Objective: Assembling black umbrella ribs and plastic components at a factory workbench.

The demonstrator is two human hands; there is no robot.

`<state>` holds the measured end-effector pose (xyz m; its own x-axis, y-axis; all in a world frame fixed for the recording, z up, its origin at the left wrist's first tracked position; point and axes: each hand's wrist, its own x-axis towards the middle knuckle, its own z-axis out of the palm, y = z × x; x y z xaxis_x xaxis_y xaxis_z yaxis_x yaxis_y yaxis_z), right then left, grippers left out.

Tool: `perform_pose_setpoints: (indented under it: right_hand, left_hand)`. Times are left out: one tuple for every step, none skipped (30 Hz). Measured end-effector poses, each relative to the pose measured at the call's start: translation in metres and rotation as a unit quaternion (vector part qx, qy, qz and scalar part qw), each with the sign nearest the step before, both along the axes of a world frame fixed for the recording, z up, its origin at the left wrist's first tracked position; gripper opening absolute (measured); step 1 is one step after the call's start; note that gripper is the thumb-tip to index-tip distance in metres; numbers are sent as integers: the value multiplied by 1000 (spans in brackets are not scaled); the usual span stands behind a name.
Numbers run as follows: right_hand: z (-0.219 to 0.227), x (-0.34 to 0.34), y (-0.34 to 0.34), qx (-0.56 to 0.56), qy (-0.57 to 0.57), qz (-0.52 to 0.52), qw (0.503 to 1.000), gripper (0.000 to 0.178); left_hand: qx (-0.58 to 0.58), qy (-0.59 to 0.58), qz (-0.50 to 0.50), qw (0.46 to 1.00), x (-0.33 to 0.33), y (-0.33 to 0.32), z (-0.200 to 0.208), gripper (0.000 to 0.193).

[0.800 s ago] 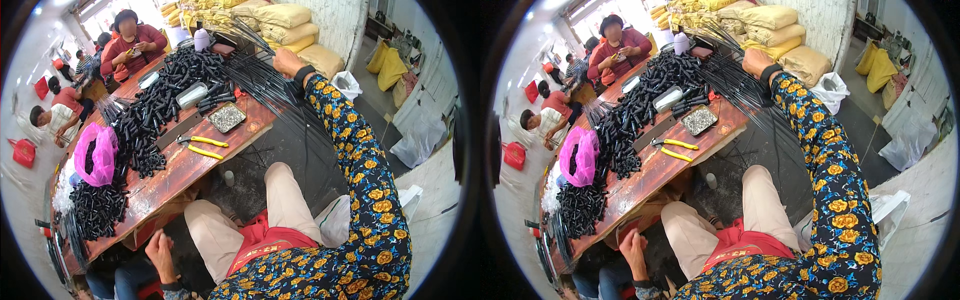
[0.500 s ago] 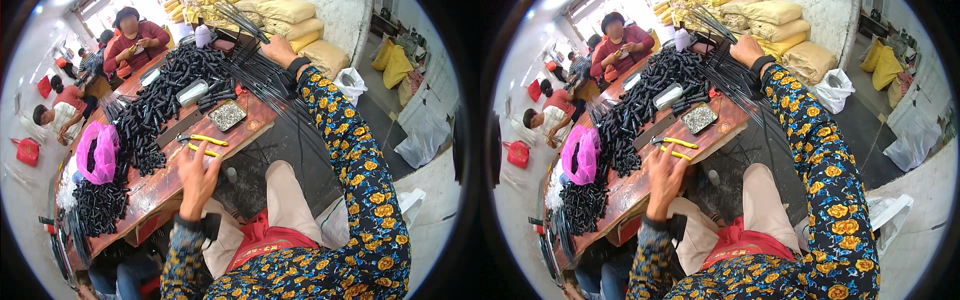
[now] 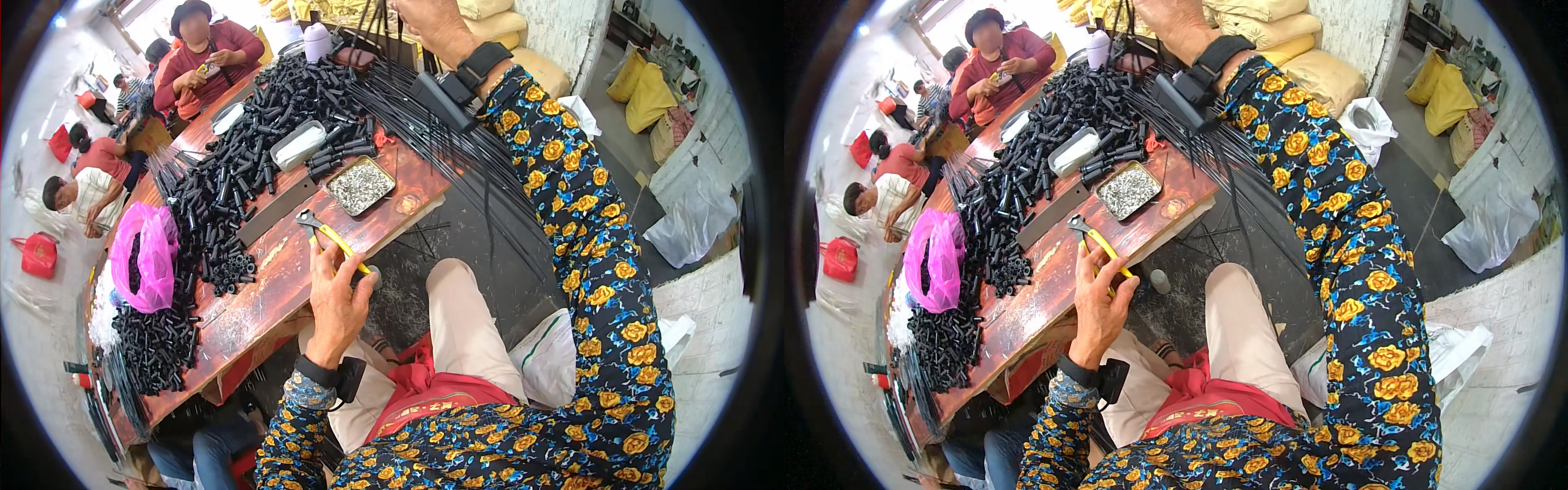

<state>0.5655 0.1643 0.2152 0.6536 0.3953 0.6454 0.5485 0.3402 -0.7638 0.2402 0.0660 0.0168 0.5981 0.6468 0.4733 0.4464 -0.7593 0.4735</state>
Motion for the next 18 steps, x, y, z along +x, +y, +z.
perform_pose_setpoints:
  right_hand:
    - [1, -9, -5, 26, -15, 34, 999, 38]
    - [2, -14, -6, 52, -31, 69, 996, 32]
    - [-4, -18, -7, 50, -30, 65, 996, 32]
    - [-9, -18, -2, 185, -120, 34, 975, 36]
    - [-14, -18, 1, 316, -207, 2, 926, 41]
    - [-33, -29, -9, 102, -78, 57, 990, 40]
    - [-45, -34, -16, 35, -26, 93, 995, 37]
    - [-61, -43, -9, 37, -45, 98, 993, 35]
    - [-71, -43, -7, 38, -70, 93, 992, 33]
    - [-78, -37, -3, 42, -73, 95, 992, 33]
    - [-82, -30, 2, 40, -66, 104, 992, 33]
    - [-84, -32, 9, 40, -57, 122, 990, 32]
    - [-75, -39, 5, 44, -61, 114, 991, 32]
    - [-63, -43, -1, 8, -77, 121, 990, 32]
    - [-50, -38, -13, -30, -97, 118, 988, 31]
    - [-43, -32, -22, -81, -82, 164, 980, 24]
    - [-33, -34, -29, -131, -67, 213, 966, 18]
    - [-22, -53, -44, -107, -112, 215, 964, 24]
  left_hand:
    - [0, 0, 2, 1000, 1, 0, 0, 28]
    - [-19, -9, 5, 1000, 3, 1, -1, 28]
    - [-40, -16, 3, 999, 3, -1, -5, 28]
    - [-29, -24, -4, 999, 8, 0, -6, 28]
    - [-27, -27, -4, 999, 13, -2, -4, 28]
    - [-30, -28, 4, 999, 13, -2, -4, 31]
    - [-32, -30, 5, 999, 16, -3, -2, 33]
    - [-24, -24, 13, 999, 13, -2, -4, 34]
    - [-40, -25, 8, 999, 16, -1, -3, 34]
    - [-45, -20, 3, 999, 19, -3, -1, 35]
    - [-51, -16, 0, 999, 21, -4, 2, 35]
    - [-46, -16, 12, 999, 19, 0, 3, 35]
    - [-23, -35, 7, 999, 15, 3, 0, 34]
    - [1, -53, 3, 999, 9, 4, -2, 33]
    - [0, -54, 8, 999, 7, -1, 1, 33]
    - [-46, -90, 0, 995, 4, -5, 8, 32]
    - [-89, -124, -6, 988, -3, -9, 14, 30]
    - [-37, -143, -5, 989, -14, -12, 18, 25]
